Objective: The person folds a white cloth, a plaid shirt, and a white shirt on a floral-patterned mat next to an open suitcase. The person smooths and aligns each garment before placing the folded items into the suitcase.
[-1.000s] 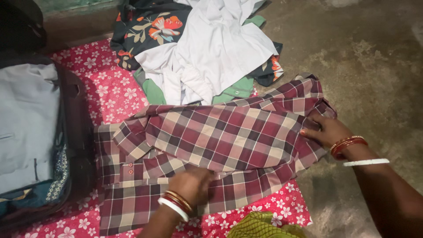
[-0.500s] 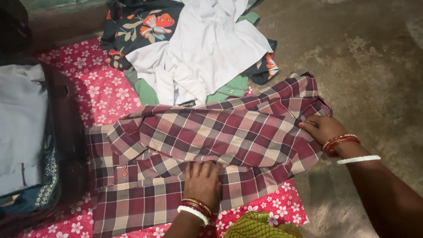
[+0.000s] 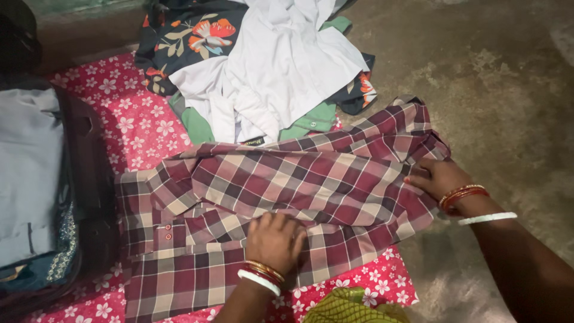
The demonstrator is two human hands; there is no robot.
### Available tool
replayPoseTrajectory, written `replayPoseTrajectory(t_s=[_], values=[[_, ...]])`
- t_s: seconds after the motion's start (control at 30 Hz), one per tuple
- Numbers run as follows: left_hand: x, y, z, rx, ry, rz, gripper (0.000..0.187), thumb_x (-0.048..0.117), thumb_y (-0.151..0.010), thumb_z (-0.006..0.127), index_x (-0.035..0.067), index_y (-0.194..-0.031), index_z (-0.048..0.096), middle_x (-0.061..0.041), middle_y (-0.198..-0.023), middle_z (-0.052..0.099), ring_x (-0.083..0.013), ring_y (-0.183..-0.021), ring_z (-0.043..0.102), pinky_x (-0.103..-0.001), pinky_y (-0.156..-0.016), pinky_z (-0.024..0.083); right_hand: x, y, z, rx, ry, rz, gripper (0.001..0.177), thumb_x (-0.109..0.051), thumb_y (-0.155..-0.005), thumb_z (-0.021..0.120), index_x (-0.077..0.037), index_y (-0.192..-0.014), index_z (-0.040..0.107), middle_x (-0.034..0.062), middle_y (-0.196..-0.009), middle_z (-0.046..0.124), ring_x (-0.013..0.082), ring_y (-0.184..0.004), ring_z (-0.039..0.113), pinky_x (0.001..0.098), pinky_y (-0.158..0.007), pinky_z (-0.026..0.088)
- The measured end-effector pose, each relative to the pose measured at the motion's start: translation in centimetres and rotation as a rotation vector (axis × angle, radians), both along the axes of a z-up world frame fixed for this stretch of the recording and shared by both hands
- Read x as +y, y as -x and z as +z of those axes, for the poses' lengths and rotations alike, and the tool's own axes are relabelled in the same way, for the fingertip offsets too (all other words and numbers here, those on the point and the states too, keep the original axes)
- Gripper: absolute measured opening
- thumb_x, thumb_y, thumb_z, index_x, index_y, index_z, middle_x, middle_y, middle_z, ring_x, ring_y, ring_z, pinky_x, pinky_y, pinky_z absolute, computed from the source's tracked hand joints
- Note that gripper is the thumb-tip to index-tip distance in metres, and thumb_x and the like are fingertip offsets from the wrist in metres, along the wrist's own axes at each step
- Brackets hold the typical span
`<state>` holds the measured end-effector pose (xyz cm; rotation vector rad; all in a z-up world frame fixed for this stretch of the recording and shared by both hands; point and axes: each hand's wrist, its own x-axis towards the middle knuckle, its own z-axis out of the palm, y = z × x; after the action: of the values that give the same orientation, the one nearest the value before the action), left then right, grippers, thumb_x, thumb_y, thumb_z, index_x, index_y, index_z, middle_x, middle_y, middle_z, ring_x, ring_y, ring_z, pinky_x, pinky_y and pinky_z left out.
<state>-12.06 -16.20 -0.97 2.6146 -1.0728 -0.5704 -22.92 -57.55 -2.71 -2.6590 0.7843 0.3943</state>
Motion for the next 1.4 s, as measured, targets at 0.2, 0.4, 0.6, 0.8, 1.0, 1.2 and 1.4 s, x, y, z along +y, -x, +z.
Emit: replayPoseTrajectory(t_s=[0.2, 0.4, 0.6, 0.8, 1.0, 1.2, 1.4], values=[[0.2, -6.0, 0.0, -0.251, 0.109, 0.102, 0.033, 0.020, -0.090, 0.061, 0.017, -0.123, 0.067, -0.011, -0.132, 0.060, -0.0307, -0.124, 0.053, -0.050, -0.104, 0.042, 3.6, -3.1, 3.1, -0.313, 0.040, 0.119, 0.043, -0.037, -0.078, 0.082, -0.013, -0.112, 0.073, 0.0111, -0.115, 0.069, 0.0312, -0.108, 0.066, 0.0423, -0.091, 0.053], [0.2, -14.2, 0.0, -0.395, 0.020, 0.145, 0.064, 0.007, -0.078, 0.057, 0.018, -0.141, 0.053, -0.012, -0.145, 0.049, -0.0381, -0.144, 0.038, -0.062, -0.111, 0.025, 10.2, -7.8, 4.7, -0.318, -0.024, 0.391, 0.047, -0.032, -0.075, 0.082, -0.013, -0.116, 0.070, 0.0110, -0.119, 0.068, 0.0338, -0.113, 0.063, 0.0444, -0.093, 0.051], [2.1, -16.5, 1.3, -0.291, -0.181, 0.175, 0.023, 0.019, -0.096, 0.055, 0.022, -0.109, 0.074, -0.005, -0.111, 0.070, -0.0272, -0.116, 0.062, -0.056, -0.114, 0.034, 12.4, -9.9, 5.1, -0.006, 0.009, 0.244, 0.055, -0.031, -0.079, 0.080, -0.015, -0.129, 0.063, 0.0132, -0.120, 0.070, 0.0359, -0.108, 0.067, 0.0471, -0.091, 0.053], [4.8, -16.4, 2.5, -0.307, 0.060, 0.208, 0.020, 0.036, -0.092, 0.065, 0.022, -0.098, 0.078, -0.005, -0.095, 0.072, -0.0278, -0.101, 0.066, -0.059, -0.112, 0.033, 11.5, -9.5, 4.3, -0.049, -0.078, 0.184, 0.043, -0.034, -0.080, 0.079, -0.019, -0.120, 0.072, 0.0104, -0.111, 0.075, 0.0342, -0.101, 0.071, 0.0450, -0.087, 0.055], [8.3, -16.5, 2.3, -0.467, 0.115, 0.001, 0.017, 0.021, -0.088, 0.068, 0.019, -0.103, 0.075, -0.005, -0.095, 0.071, -0.0248, -0.101, 0.069, -0.054, -0.116, 0.038, 9.3, -8.4, 3.7, -0.172, -0.086, 0.237, 0.034, -0.034, -0.081, 0.081, -0.014, -0.107, 0.073, 0.0121, -0.096, 0.074, 0.0348, -0.089, 0.070, 0.0452, -0.076, 0.055], [11.7, -17.1, 4.3, -0.599, -0.009, -0.021, 0.024, 0.024, -0.076, 0.073, 0.014, -0.097, 0.069, -0.008, -0.094, 0.068, -0.0303, -0.098, 0.067, -0.045, -0.094, 0.050, 8.4, -7.4, 3.3, -0.231, -0.056, 0.169, 0.026, -0.029, -0.077, 0.083, -0.014, -0.095, 0.071, 0.0083, -0.089, 0.072, 0.0301, -0.082, 0.070, 0.0432, -0.072, 0.054], [15.2, -15.1, 5.4, -0.543, 0.021, 0.067, 0.021, 0.014, -0.079, 0.070, 0.017, -0.100, 0.069, -0.006, -0.091, 0.065, -0.0278, -0.090, 0.067, -0.047, -0.078, 0.048, 7.6, -5.3, 4.1, -0.347, 0.092, 0.238, 0.018, -0.014, -0.078, 0.075, -0.010, -0.093, 0.066, 0.0092, -0.096, 0.066, 0.0329, -0.088, 0.067, 0.0451, -0.074, 0.053]])
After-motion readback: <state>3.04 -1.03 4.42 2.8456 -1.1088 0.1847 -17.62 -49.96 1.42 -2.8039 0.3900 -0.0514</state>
